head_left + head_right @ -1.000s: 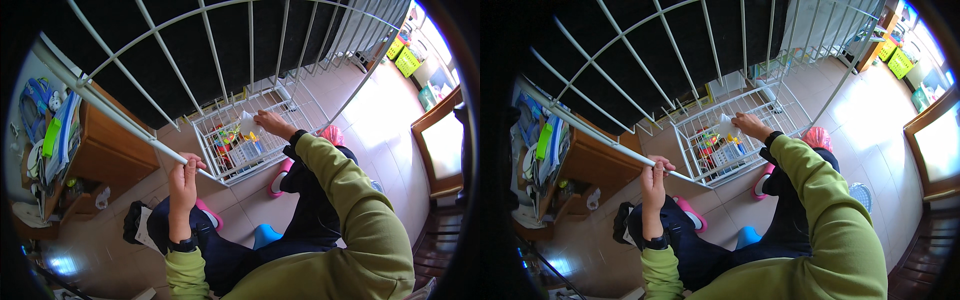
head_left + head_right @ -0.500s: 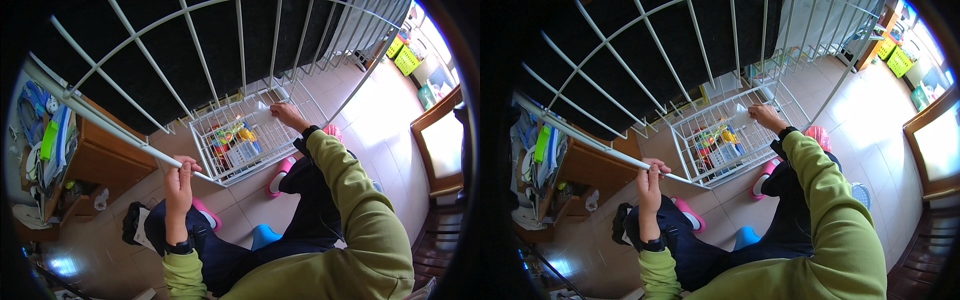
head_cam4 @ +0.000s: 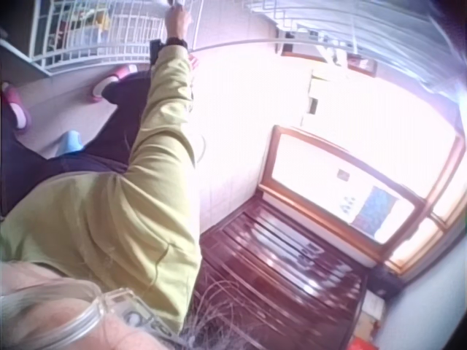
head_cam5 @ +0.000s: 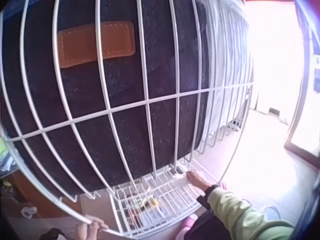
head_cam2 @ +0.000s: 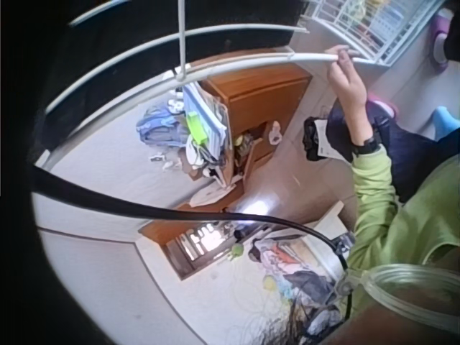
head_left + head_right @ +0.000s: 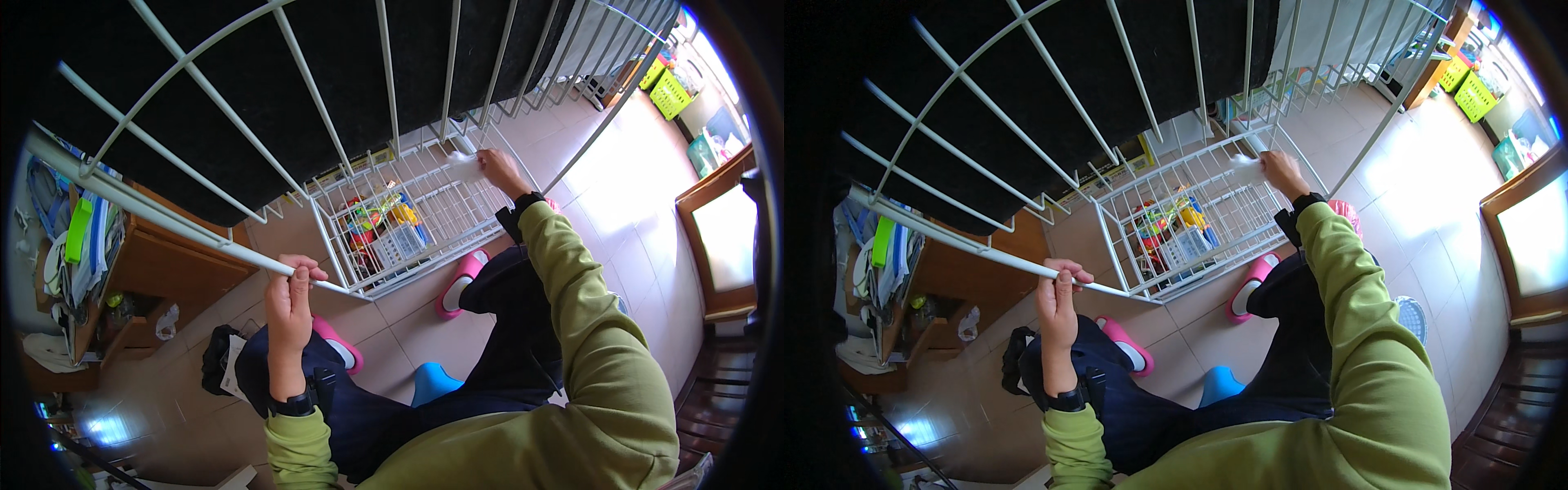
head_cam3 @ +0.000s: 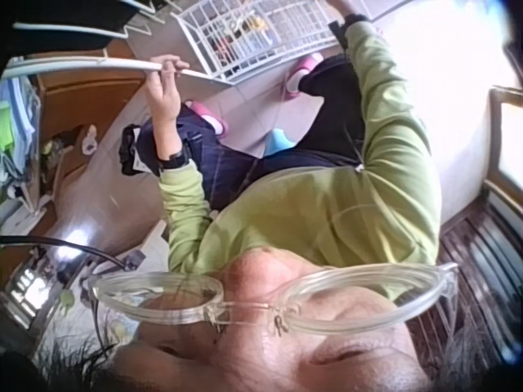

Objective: The person assembles a white wire rack by hand, inserting and securing vertical poles into the base frame. They adjust the rack's position and continue attaching components while seated on a low stool.

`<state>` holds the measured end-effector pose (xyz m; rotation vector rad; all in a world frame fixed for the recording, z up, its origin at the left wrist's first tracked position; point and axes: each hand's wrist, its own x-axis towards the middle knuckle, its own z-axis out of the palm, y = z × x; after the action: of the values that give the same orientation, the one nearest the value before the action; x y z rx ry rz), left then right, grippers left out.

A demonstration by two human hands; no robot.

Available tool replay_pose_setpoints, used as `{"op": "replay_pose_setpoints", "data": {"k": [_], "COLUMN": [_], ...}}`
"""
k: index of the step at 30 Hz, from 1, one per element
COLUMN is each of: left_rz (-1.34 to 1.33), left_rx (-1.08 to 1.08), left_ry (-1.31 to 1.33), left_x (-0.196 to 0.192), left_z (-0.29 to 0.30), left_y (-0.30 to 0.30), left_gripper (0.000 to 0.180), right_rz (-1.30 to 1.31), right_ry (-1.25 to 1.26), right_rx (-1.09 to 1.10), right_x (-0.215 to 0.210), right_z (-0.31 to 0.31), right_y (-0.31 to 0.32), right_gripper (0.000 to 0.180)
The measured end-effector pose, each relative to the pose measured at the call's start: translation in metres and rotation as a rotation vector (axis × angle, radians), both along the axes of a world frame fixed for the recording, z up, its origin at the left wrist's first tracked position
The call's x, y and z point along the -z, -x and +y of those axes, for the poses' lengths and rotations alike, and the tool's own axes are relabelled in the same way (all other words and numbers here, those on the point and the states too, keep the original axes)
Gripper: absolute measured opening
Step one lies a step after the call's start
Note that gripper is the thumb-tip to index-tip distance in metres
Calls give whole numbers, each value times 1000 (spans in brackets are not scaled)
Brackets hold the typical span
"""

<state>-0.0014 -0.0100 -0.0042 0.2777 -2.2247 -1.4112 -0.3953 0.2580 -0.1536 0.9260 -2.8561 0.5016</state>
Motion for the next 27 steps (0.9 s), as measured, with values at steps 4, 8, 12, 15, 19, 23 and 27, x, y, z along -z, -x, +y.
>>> {"op": "replay_pose_setpoints", "data": {"k": [4, 8, 12, 15, 19, 23, 27], "left_rz": [19, 9, 16, -2, -28, -25, -16], "left_rx": [3, 0, -5, -6, -7, 0, 2], "left_ry": [-43, -9, -5, 9, 16, 11, 11], "left_x": [1, 0, -1, -2, -3, -3, -2], "left_z": [1, 0, 1, 1, 1, 0, 0], "left_y": [1, 1, 1, 1, 1, 1, 1], "left_gripper": [21, 21, 20, 22, 23, 23, 23], "right_rz": [272, 502, 119, 66, 92, 171, 165], "right_ry": [20, 67, -282, -113, 97, 144, -70], "right_rx": [231, 347, 69, 138, 165, 254, 373], "right_x": [-4, 5, 19, 23, 21, 23, 23], "right_z": [25, 33, 25, 22, 24, 21, 14], "right_y": [16, 29, 32, 31, 31, 29, 23], "right_gripper": [19, 17, 18, 23, 12, 15, 18]}}
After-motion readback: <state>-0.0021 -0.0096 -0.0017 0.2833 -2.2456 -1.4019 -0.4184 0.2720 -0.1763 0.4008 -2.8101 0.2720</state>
